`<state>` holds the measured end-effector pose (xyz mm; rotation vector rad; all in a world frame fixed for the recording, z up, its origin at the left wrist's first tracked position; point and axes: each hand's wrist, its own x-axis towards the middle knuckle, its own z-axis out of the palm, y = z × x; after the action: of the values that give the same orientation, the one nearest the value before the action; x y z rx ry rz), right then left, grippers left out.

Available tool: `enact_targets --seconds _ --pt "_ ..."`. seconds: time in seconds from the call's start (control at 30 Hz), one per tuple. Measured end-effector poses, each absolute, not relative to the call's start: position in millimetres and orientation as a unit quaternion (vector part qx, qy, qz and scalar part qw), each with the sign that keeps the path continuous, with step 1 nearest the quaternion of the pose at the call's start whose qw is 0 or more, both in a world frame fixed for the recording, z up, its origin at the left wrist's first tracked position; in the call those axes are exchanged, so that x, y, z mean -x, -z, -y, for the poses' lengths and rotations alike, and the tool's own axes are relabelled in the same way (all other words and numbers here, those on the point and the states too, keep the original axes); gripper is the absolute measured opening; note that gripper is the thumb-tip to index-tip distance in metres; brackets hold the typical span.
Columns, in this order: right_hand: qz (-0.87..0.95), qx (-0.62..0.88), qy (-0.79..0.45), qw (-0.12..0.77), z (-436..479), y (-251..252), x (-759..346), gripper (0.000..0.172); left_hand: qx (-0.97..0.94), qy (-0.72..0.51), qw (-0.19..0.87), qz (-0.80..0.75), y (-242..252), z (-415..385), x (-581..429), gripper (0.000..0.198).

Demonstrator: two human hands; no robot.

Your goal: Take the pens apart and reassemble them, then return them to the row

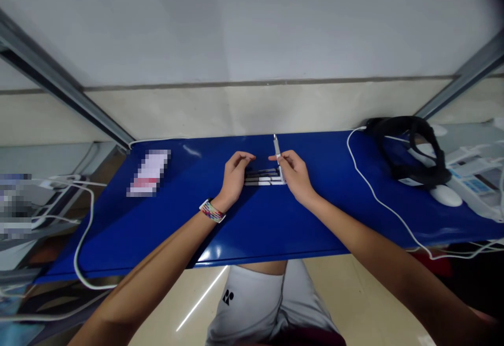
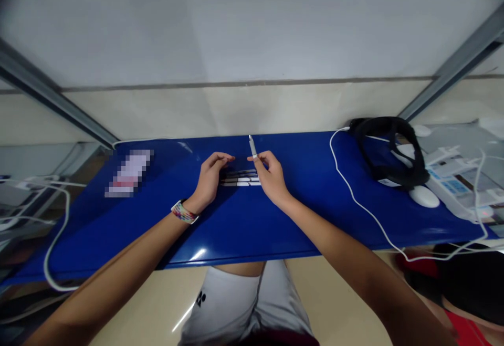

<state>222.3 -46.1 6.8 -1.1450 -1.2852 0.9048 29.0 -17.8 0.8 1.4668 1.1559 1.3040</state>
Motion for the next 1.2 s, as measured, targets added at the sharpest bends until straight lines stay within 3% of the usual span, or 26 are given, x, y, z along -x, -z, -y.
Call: enact_targets --seconds 0.13,0.27,0.43,0.77,1.03,1.2 --pt "0.548 0.439 -0.416 0.577 47.3 -21.2 -227.9 0.032 -0.618 -0.535 0.414 -0.401 -9.8 18.5 -24.4 0.021" --pt "0.6 0.429 -0.441 0.512 48.7 -28.0 -234.0 0.033 -0.656 -0.523 0.42 -0.347 -18.6 21.2 -20.8 0.04" --pt "0.614 0.445 -0.452 0.47 40.9 -25.5 -242.0 0.033 -0.689 -0.473 0.406 -0.369 -17.7 20.8 -16.4 0.027" --pt "0.448 0.44 -0.548 0.553 21.7 -20.1 -265.7 0.034 -0.72 -0.467 0.315 -0.406 -19.2 14.2 -10.0 0.023" --pt "0.468 0.415 -0.541 0.562 19.3 -12.4 -260.1 0.032 -0.676 -0.475 0.417 -0.378 -11.0 6.4 -5.3 0.024" --pt "0.5 0.397 -0.521 0.567 16.8 -7.2 -259.4 0.032 -0.647 -0.481 0.464 -0.366 -16.8 6.7 -4.8 0.037"
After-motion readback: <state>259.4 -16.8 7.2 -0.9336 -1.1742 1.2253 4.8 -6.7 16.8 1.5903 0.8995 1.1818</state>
